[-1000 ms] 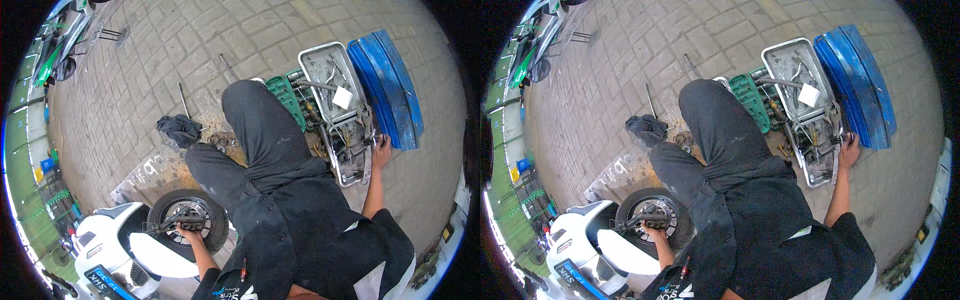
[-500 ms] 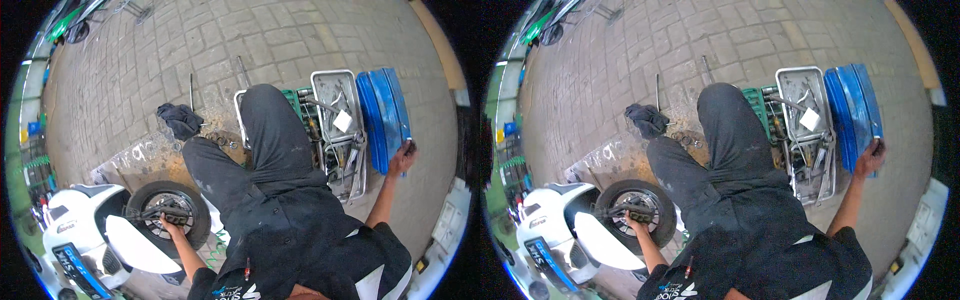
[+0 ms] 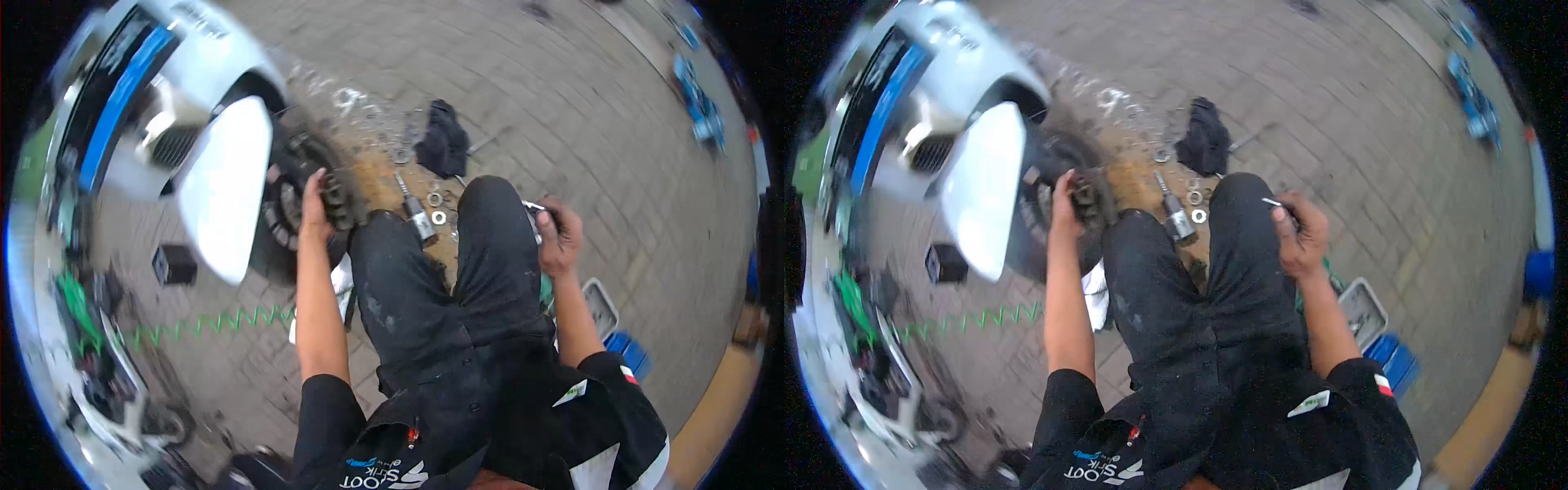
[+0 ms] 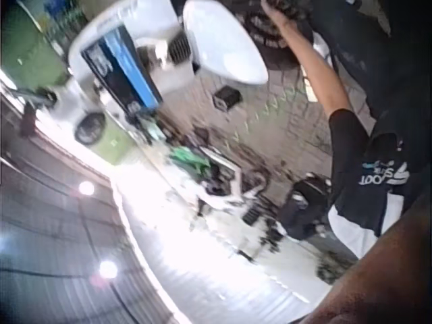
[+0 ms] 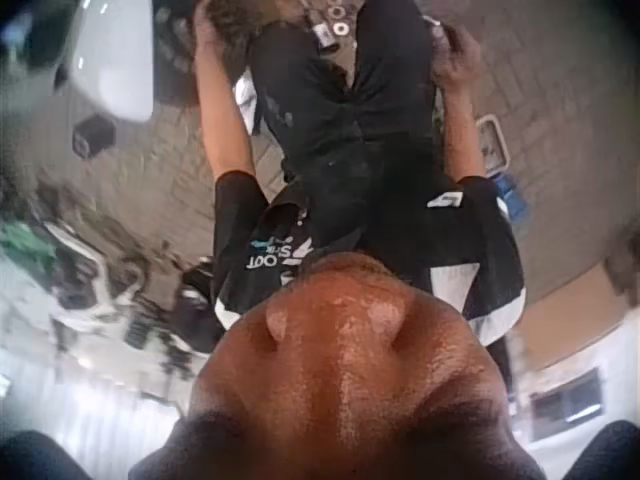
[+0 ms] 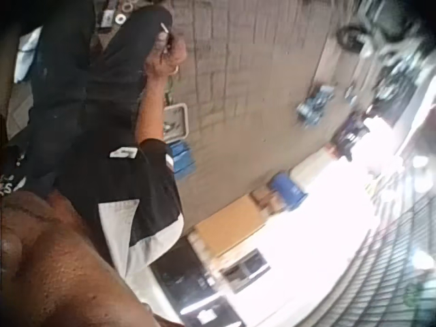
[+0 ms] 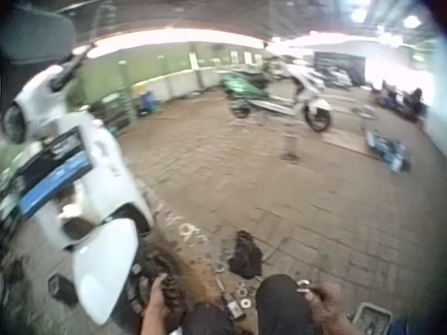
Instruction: The person prepares the front wheel area of a motorcycle, uses a pneumatic impact wrench to loosen components, and handles the brake caliper assembly. They then apply grease to the internal parts of the brake caliper and reinstall it onto the wheel assembly.
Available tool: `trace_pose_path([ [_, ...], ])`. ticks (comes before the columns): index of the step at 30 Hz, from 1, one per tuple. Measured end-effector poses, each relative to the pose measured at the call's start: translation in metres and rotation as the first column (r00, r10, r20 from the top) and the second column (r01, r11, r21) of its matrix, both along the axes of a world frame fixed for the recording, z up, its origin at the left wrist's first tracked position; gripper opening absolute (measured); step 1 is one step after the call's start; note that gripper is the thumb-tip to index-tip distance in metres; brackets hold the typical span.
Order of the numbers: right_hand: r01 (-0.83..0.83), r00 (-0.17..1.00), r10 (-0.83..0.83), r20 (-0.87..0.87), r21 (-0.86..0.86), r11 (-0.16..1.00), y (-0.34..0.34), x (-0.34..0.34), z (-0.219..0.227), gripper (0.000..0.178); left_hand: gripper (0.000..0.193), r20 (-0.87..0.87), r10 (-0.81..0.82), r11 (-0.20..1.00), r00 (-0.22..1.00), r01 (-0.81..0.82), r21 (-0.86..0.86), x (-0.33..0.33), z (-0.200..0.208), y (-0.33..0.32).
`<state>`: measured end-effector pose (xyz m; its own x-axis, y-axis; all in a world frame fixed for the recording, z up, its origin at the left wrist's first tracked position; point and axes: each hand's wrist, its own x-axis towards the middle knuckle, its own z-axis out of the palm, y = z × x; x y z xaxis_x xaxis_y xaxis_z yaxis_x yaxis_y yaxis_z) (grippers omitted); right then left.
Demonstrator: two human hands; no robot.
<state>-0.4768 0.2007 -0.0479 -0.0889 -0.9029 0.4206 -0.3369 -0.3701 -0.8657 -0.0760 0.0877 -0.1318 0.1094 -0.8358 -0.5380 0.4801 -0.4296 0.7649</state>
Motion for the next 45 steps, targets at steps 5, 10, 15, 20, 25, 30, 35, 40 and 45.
trace_pose_path([
  [5, -0.323, 0.944, 0.29, 0.156, 0.265, 0.909, -0.042, 0.093, 0.005, 0.017, 0.035, -0.348, 0.022, 0.97, 0.937, -0.105, -0.221, -0.018, 0.006, 0.037],
  [10, -0.553, 0.827, 0.54, 0.156, 0.055, 0.832, -0.074, 0.155, 0.004, 0.02, 0.05, -0.681, 0.086, 0.887, 0.727, -0.367, -0.28, -0.055, -0.01, 0.041],
  [15, -0.623, 0.781, 0.551, 0.295, 0.293, 0.726, -0.085, 0.168, -0.025, 0.025, 0.065, -0.816, -0.149, 0.809, 0.559, -0.405, -0.425, -0.068, 0.037, 0.036],
  [20, -0.557, 0.83, 0.526, 0.185, 0.316, 0.768, -0.059, 0.177, -0.008, 0.026, 0.068, -0.807, -0.033, 0.887, 0.59, -0.355, -0.296, -0.051, 0.033, 0.041],
  [25, -0.459, 0.822, 0.506, -0.261, 0.224, 0.86, -0.055, 0.188, 0.005, 0.023, 0.043, -0.707, -0.031, 0.937, 0.707, -0.225, -0.266, -0.055, 0.014, 0.026],
  [30, -0.217, 0.829, 0.318, -0.459, 0.26, 0.941, -0.073, 0.181, 0.01, 0.024, 0.034, -0.392, 0.048, 0.906, 0.919, -0.205, -0.371, -0.07, 0.016, 0.004],
  [35, -0.158, 0.825, 0.295, -0.482, 0.304, 0.94, -0.07, 0.18, -0.006, 0.025, 0.033, -0.343, 0.056, 0.916, 0.938, -0.185, -0.356, -0.066, 0.011, 0.006],
  [40, -0.137, 0.866, 0.255, -0.43, 0.287, 0.948, -0.065, 0.177, -0.023, 0.025, 0.04, -0.37, 0.065, 0.912, 0.927, -0.205, -0.355, -0.071, 0.008, 0.004],
  [45, -0.166, 0.925, 0.256, -0.281, 0.309, 0.937, -0.062, 0.182, -0.016, 0.026, 0.04, -0.375, 0.044, 0.904, 0.926, -0.197, -0.38, -0.07, -0.001, -0.001],
])
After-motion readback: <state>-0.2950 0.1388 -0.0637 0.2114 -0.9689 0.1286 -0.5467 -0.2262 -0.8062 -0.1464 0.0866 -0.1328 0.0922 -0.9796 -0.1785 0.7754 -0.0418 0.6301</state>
